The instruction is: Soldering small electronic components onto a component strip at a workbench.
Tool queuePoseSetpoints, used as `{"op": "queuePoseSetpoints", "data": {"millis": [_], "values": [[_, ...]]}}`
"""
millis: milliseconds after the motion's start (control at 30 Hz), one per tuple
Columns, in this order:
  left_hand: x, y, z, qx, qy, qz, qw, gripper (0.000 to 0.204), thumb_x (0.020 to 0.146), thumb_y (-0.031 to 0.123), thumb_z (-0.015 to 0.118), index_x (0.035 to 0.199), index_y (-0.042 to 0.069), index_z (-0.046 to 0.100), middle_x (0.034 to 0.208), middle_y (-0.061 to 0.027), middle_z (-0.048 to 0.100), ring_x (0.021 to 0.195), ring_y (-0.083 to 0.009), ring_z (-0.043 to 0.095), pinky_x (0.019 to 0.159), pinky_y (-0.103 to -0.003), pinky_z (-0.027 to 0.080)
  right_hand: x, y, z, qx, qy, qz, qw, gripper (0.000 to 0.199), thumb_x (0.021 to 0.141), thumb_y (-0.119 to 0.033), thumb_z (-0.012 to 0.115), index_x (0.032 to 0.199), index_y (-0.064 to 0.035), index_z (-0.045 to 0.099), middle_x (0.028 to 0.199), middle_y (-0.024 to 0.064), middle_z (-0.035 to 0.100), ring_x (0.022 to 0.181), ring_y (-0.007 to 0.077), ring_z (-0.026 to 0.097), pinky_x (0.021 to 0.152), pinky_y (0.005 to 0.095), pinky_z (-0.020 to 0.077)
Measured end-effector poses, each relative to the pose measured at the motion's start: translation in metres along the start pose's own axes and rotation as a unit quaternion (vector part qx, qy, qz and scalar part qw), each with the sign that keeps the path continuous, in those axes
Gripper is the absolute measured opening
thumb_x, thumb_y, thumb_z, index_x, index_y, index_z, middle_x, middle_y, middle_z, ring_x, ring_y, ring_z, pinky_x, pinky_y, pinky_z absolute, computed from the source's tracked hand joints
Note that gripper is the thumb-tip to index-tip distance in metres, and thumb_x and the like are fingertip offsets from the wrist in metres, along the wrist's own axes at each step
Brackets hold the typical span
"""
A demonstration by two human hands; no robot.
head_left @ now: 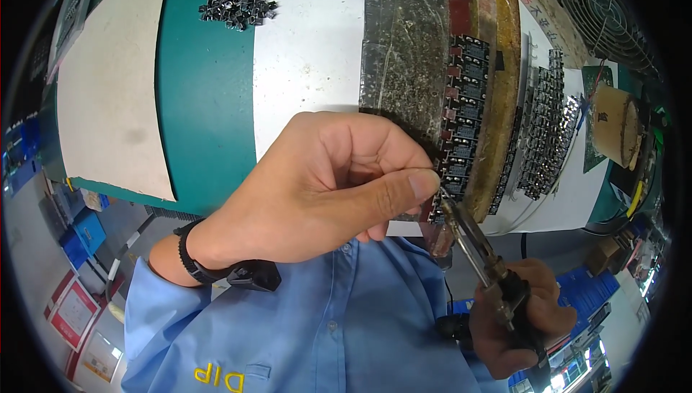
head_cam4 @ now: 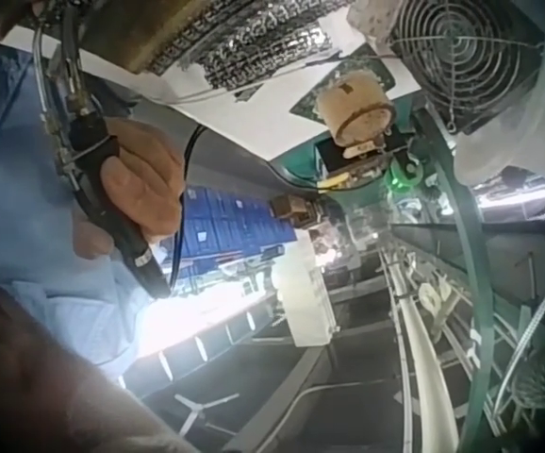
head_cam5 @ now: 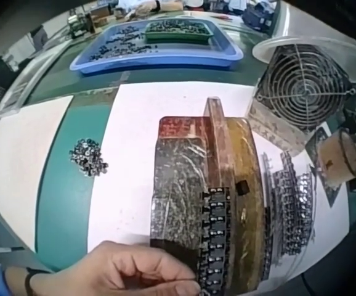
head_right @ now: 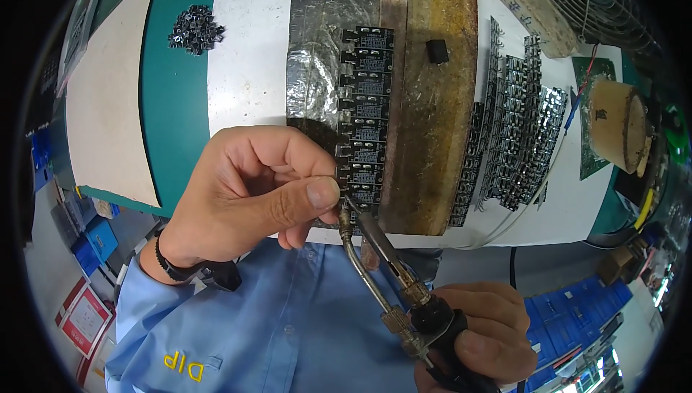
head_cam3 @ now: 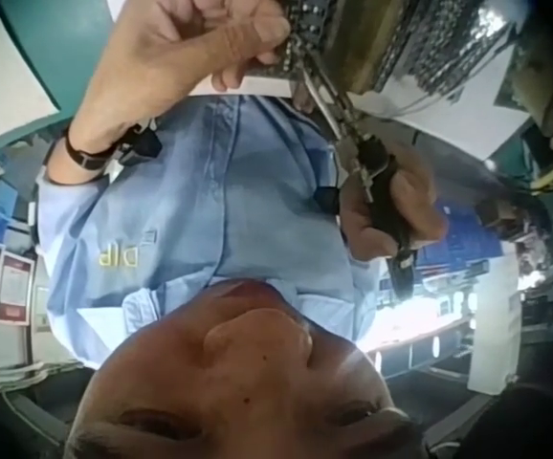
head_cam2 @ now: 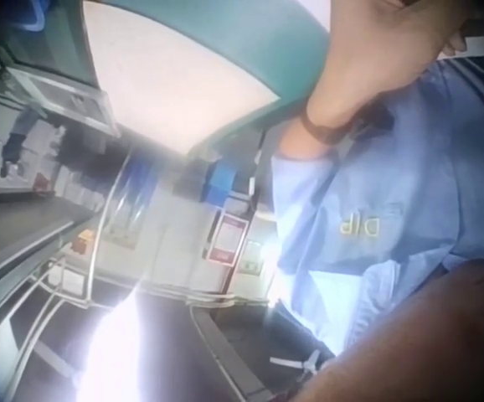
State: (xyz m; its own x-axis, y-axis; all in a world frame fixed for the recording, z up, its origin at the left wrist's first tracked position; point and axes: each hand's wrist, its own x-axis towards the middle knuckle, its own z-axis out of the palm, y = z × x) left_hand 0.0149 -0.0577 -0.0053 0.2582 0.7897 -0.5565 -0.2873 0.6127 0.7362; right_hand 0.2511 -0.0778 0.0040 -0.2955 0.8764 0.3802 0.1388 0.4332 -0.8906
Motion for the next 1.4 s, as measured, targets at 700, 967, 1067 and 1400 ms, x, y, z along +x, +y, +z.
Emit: {"op": "queuePoseSetpoints", "data": {"millis": [700,967,1067,1400], "values": [[0.0,0.002,0.0,0.001,-0.006,0.003,1.0,0.012,0.085,0.011,0.059,0.086,-0.001,0.058,0.071,-0.0047,0.061,0.052,-0.0049,0.052,0.045,-0.017,0.041,-0.002,0.005,-0.022,-0.075,-0.027,-0.06,0.995,0.032,0.09,-0.028,0.042,0.111,-0.004,0.044,0.079,0.0311,0.057,0.064,0.0319,0.06,0.058,0.0325,0.0511],[0.001,-0.005,-0.005,-0.031,-0.033,0.023,0.999,0.02,0.091,0.016,0.051,0.088,-0.002,0.058,0.07,-0.0024,0.059,0.053,-0.0055,0.053,0.048,-0.019,0.043,0.015,0.01,-0.008,-0.059,-0.138,-0.064,0.987,0.044,0.083,-0.018,0.054,0.121,-0.0016,0.038,0.099,0.0276,0.054,0.09,0.0313,0.054,0.068,0.0361,0.0512],[0.002,-0.008,-0.005,-0.055,-0.033,0.034,0.997,0.022,0.092,0.018,0.049,0.09,-0.003,0.057,0.069,-0.0023,0.058,0.053,-0.0061,0.053,0.047,-0.019,0.043,0.021,0.014,0.001,-0.057,-0.178,-0.054,0.981,0.052,0.08,-0.014,0.059,0.124,-0.0007,0.035,0.107,0.0263,0.053,0.1,0.0311,0.052,0.071,0.0374,0.0512],[-0.003,-0.007,-0.002,-0.025,0.006,0.044,0.999,0.021,0.093,0.016,0.046,0.084,-0.002,0.054,0.07,-0.0066,0.058,0.048,-0.0066,0.052,0.044,-0.018,0.04,0.02,0.032,0.031,-0.013,-0.124,-0.096,0.987,0.043,0.078,-0.008,0.064,0.115,-0.01,0.043,0.11,0.0258,0.056,0.101,0.0339,0.057,0.082,0.0452,0.0466]]}}
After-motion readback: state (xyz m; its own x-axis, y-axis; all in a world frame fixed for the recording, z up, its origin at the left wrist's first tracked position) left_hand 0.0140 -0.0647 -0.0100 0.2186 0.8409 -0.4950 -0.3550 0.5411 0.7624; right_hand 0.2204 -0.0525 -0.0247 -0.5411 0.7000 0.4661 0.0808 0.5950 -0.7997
